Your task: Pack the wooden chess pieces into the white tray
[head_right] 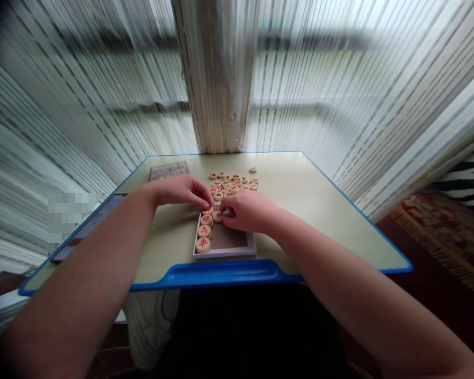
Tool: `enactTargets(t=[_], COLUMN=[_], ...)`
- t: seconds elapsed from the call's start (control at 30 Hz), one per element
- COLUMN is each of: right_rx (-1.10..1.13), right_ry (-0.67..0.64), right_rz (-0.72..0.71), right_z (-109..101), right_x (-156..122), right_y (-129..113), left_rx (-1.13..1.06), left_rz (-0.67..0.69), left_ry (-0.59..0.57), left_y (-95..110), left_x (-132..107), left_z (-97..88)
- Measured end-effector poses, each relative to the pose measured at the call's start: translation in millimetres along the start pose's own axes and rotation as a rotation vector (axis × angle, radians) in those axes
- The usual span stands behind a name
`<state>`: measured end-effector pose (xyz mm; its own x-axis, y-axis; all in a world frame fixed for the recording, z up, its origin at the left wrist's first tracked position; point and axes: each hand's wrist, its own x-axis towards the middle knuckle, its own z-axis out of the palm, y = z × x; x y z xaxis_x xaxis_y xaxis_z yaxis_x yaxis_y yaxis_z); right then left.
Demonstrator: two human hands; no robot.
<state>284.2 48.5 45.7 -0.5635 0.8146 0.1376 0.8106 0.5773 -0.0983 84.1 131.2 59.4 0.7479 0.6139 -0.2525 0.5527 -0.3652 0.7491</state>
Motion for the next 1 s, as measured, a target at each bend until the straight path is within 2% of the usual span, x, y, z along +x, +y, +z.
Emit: enactTargets(t=[0.2,0.57,1.0], right_rx=[-0.016,-0.039,-0.025], right_ry=[-0.003,0.003,0.023], right_rz=[0.008,0.121,0.076], right_z=[0.3,0.3,1.7], right_x=[0.0,2.2,3.2], right_y=[-1.7,-7.5,-6.1], left_rx=[-0.012,-0.001,-0.022], left_rz=[-0.012,-0.024,-0.015], left_ry=[0.071,0.085,0.08], left_y=[3.8,2.0,2.9], left_x=[-0.7,0.4,-0.2], left_z=[2.5,3.1,3.2])
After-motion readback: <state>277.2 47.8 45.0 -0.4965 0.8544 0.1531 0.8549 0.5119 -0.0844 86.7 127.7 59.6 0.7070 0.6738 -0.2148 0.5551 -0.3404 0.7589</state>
